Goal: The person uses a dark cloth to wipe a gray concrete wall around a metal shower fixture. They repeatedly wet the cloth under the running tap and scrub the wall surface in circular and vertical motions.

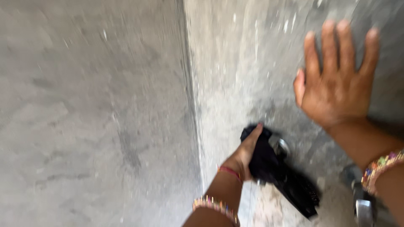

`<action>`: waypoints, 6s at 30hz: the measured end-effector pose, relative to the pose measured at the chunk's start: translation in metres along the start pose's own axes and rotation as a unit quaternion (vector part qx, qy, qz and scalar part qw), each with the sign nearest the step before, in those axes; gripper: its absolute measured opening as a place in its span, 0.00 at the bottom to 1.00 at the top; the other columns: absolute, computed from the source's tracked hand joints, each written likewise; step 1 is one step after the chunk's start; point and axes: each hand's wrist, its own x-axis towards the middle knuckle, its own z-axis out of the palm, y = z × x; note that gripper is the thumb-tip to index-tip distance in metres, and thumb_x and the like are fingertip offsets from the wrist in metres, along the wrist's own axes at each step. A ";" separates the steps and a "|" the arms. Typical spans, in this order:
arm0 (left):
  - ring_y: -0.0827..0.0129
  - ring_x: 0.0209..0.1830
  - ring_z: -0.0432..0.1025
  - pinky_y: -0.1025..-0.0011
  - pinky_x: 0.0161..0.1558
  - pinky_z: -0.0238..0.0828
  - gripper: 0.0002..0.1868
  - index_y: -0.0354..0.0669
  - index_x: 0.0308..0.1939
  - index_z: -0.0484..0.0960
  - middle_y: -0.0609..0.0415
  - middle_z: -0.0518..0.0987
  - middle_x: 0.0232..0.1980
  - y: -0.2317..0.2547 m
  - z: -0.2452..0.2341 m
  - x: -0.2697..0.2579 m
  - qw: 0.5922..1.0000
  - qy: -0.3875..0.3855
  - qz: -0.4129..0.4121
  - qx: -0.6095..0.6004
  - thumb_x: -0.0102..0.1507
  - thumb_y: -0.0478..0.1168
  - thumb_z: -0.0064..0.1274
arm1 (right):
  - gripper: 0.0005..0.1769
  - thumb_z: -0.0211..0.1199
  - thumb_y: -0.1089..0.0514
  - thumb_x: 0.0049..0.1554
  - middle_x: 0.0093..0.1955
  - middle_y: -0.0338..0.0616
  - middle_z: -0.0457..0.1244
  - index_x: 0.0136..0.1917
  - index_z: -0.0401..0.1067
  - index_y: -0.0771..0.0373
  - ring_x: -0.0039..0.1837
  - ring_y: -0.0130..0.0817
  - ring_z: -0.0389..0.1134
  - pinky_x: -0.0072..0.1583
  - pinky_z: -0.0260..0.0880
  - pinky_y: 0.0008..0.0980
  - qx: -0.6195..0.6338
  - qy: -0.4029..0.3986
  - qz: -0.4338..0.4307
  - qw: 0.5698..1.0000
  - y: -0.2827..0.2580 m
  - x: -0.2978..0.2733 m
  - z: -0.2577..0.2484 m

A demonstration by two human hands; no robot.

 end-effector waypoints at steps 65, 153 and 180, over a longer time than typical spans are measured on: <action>0.56 0.39 0.81 0.61 0.42 0.80 0.21 0.33 0.39 0.87 0.42 0.86 0.41 -0.005 0.016 0.006 0.899 0.149 0.120 0.395 0.45 0.42 0.63 | 0.37 0.29 0.36 0.69 0.88 0.63 0.32 0.83 0.41 0.59 0.89 0.55 0.27 0.78 0.18 0.80 0.508 -0.048 -0.014 0.860 0.000 -0.028 -0.006; 0.43 0.65 0.71 0.49 0.64 0.66 0.35 0.41 0.65 0.73 0.38 0.77 0.63 0.357 0.026 -0.131 0.729 0.280 0.478 0.401 0.68 0.63 0.30 | 0.25 0.58 0.61 0.57 0.71 0.57 0.60 0.67 0.70 0.69 0.73 0.55 0.57 0.77 0.52 0.53 0.447 -0.010 -0.063 0.892 -0.192 0.125 0.069; 0.37 0.77 0.47 0.52 0.73 0.43 0.45 0.16 0.71 0.52 0.20 0.50 0.75 0.308 -0.001 -0.028 0.479 0.290 0.578 0.593 0.64 0.53 0.45 | 0.26 0.57 0.68 0.60 0.78 0.58 0.56 0.71 0.66 0.61 0.81 0.55 0.52 0.81 0.49 0.52 0.065 0.127 0.093 0.985 0.058 0.087 0.022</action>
